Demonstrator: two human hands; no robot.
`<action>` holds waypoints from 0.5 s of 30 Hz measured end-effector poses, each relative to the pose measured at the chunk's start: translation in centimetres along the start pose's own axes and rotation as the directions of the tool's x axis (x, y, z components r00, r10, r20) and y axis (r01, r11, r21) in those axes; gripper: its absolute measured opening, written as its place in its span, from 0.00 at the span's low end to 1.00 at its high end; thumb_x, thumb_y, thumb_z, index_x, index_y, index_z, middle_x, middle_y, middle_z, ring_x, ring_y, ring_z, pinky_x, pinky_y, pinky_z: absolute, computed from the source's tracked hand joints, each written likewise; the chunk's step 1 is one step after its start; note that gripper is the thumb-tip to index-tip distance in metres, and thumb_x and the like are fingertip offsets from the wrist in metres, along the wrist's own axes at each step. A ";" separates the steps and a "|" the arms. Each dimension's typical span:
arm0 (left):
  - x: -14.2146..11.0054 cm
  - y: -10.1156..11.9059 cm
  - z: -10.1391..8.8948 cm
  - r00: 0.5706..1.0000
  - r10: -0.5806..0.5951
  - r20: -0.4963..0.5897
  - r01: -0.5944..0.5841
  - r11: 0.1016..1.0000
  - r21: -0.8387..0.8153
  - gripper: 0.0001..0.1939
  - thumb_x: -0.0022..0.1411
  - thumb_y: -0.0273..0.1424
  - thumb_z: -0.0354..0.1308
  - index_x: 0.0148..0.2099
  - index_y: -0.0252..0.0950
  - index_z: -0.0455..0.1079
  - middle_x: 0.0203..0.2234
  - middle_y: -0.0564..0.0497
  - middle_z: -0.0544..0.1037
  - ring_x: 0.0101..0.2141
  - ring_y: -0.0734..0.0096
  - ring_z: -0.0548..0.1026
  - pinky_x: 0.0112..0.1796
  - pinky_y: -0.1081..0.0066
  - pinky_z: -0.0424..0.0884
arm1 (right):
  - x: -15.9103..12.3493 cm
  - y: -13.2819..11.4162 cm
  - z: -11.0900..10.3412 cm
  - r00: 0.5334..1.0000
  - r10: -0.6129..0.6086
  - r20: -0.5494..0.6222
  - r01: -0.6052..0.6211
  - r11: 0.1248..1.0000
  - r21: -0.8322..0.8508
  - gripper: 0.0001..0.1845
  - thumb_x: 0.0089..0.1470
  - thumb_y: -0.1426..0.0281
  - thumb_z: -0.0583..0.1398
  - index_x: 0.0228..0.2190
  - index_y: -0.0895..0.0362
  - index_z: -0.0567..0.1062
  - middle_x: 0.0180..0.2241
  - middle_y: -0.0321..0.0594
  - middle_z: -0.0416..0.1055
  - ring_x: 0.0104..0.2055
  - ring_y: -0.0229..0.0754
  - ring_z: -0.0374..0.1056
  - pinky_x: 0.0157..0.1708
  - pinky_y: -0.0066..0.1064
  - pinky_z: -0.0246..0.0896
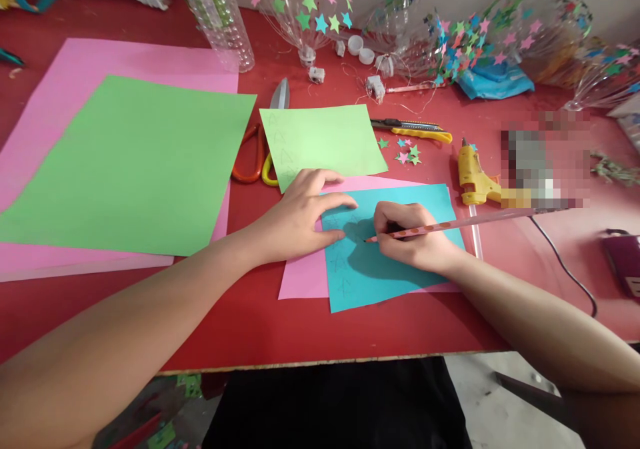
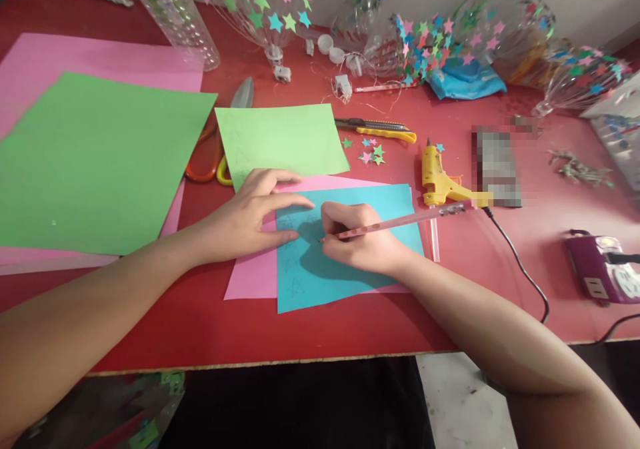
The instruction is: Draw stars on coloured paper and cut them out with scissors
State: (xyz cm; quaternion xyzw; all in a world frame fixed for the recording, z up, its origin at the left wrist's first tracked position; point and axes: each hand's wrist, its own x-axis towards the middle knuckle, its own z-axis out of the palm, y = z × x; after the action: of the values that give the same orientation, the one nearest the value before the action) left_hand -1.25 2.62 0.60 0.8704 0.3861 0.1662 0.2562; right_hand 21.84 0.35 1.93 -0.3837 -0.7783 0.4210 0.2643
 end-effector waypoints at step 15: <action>0.0 -0.1 0.0 1.000 0.002 -0.005 -0.002 1.000 0.010 0.19 0.59 0.37 0.64 0.52 0.43 0.73 0.58 0.43 0.63 0.59 0.48 0.60 0.60 0.45 0.60 | -0.1 0.1 0.2 1.000 -0.019 0.015 0.019 1.000 0.007 0.08 0.45 0.78 0.54 0.22 0.54 0.60 0.19 0.28 0.57 0.20 0.31 0.50 0.20 0.25 0.45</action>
State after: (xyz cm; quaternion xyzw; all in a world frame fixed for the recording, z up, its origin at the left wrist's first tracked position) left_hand -1.30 2.66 0.51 0.8717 0.3867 0.1668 0.2505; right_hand 21.77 0.26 1.80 -0.3724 -0.7823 0.4240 0.2636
